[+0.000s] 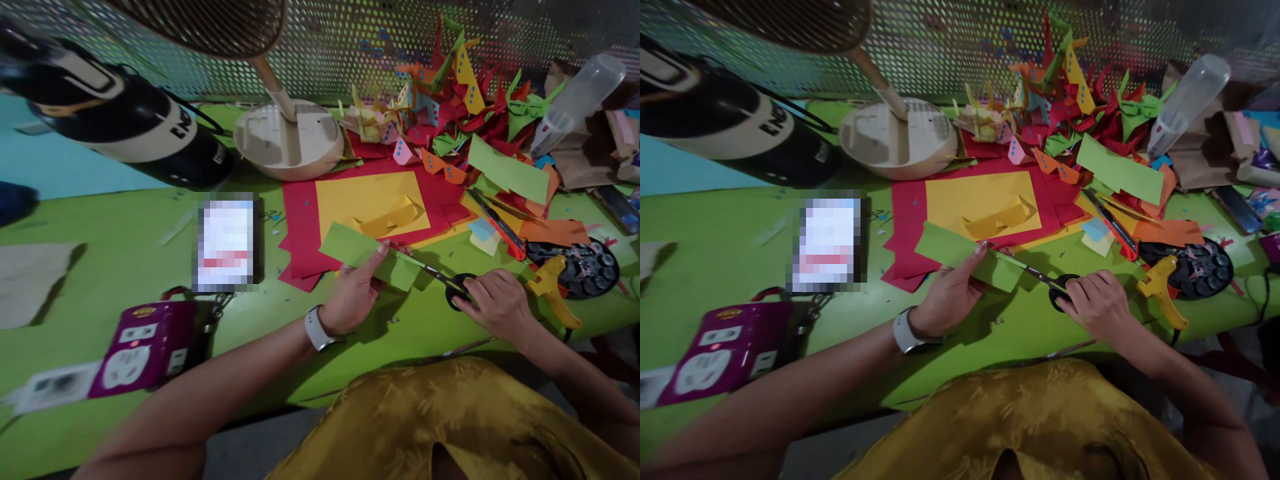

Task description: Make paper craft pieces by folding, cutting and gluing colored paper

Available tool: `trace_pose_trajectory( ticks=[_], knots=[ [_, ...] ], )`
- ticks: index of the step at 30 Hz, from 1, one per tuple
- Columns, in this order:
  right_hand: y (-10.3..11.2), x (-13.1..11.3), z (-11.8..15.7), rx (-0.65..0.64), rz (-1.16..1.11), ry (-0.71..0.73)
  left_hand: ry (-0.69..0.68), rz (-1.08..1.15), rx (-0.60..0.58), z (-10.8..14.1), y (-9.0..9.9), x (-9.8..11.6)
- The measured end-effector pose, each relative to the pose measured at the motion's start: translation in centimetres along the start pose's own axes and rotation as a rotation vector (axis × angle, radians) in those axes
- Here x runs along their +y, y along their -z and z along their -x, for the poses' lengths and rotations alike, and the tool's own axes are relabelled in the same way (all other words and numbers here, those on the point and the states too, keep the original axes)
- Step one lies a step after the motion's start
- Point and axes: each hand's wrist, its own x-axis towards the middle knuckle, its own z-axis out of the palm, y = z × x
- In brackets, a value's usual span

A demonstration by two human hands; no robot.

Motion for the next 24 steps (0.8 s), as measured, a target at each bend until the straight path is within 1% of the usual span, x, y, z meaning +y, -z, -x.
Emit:
trace_pose_trajectory(
  ticks=[3, 10, 16, 20, 24],
  knots=[
    [0.0, 0.01, -0.27, 0.007, 0.004, 0.009, -0.008, -0.021, -0.033, -0.01, 0.03, -0.06],
    [-0.02, -0.09, -0.55, 0.013, 0.026, 0.004, -0.026, 0.0, 0.007, -0.13, 0.02, -0.24],
    [-0.04, -0.14, -0.54, 0.008, 0.037, -0.003, -0.03, 0.017, -0.011, 0.0, -0.18, -0.23],
    [-0.06, -0.07, -0.41, 0.005, 0.001, -0.009, -0.039, -0.002, -0.038, -0.04, -0.04, -0.29],
    [-0.2, -0.06, -0.4, 0.009, -0.021, -0.016, -0.023, -0.013, -0.038, -0.11, 0.18, -0.41]
  ],
)
